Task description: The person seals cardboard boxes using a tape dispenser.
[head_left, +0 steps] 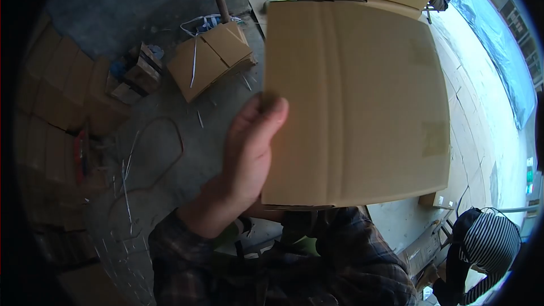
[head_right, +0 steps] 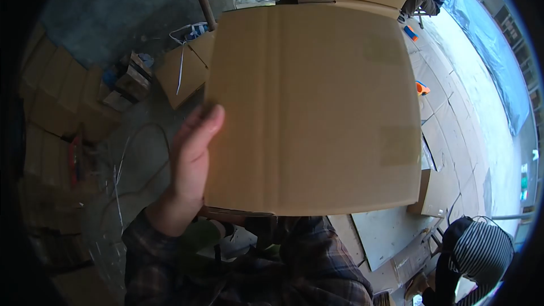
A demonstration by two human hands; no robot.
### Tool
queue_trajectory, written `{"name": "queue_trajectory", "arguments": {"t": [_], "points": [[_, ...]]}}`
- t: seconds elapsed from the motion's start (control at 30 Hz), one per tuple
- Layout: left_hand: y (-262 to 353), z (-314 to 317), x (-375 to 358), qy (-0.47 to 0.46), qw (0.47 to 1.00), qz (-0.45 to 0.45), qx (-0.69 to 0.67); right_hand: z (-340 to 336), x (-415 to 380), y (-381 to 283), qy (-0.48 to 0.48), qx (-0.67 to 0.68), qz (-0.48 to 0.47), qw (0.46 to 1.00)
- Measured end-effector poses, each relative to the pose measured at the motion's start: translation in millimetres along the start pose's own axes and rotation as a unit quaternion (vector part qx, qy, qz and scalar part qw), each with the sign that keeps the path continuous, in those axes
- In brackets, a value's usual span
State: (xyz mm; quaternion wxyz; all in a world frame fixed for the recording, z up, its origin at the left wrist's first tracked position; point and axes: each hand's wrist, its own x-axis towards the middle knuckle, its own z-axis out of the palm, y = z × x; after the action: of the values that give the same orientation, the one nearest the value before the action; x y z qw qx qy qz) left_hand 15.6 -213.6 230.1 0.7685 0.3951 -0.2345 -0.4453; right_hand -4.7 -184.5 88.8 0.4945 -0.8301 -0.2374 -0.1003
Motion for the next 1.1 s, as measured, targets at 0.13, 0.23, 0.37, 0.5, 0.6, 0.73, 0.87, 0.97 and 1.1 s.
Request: {"name": "queue_trajectory", "arguments": {"t": [0.13, 0.23, 0.37, 0.5, 0.6, 0.73, 0.87, 0.97, 1.1], "points": [[-68.4, 52.9, 32.4, -0.035, 0.993, -0.091, -0.070, -11.7, -6.9, -1.6, 0.088, 0.133, -0.103, 0.982], [-105.9, 67.3, 53.5, -0.030, 0.989, -0.132, -0.050, -25.1, -8.5, 2.9, 0.157, 0.224, -0.183, 0.944], [-121.7, 75.3, 73.2, -0.010, 0.985, -0.168, -0.036, -23.9, -21.0, 18.0, 0.022, 0.552, -0.089, 0.829], [-146.9, 71.7, 90.3, 0.004, 0.985, -0.174, -0.024, 1.0, -19.7, 46.3, -0.163, 0.689, -0.073, 0.702], [-167.6, 71.7, 98.6, -0.019, 0.985, -0.164, -0.043, 7.9, 22.4, 37.1, -0.218, 0.703, -0.326, 0.593], [-198.6, 49.3, 113.9, 0.012, 0.985, -0.170, -0.036, 13.7, 34.1, 41.1, -0.165, 0.725, -0.508, 0.434], [-201.2, 43.0, 118.8, 0.015, 0.985, -0.175, 0.000, 32.5, 30.1, 55.6, -0.151, 0.726, -0.510, 0.436], [-201.7, 45.1, 120.3, 0.012, 0.987, -0.161, -0.018, 47.6, 24.9, 66.7, -0.141, 0.726, -0.510, 0.439], [-209.7, 36.5, 123.1, -0.008, 0.986, -0.163, 0.014, 58.7, 24.6, 76.3, -0.128, 0.721, -0.516, 0.444]]}}
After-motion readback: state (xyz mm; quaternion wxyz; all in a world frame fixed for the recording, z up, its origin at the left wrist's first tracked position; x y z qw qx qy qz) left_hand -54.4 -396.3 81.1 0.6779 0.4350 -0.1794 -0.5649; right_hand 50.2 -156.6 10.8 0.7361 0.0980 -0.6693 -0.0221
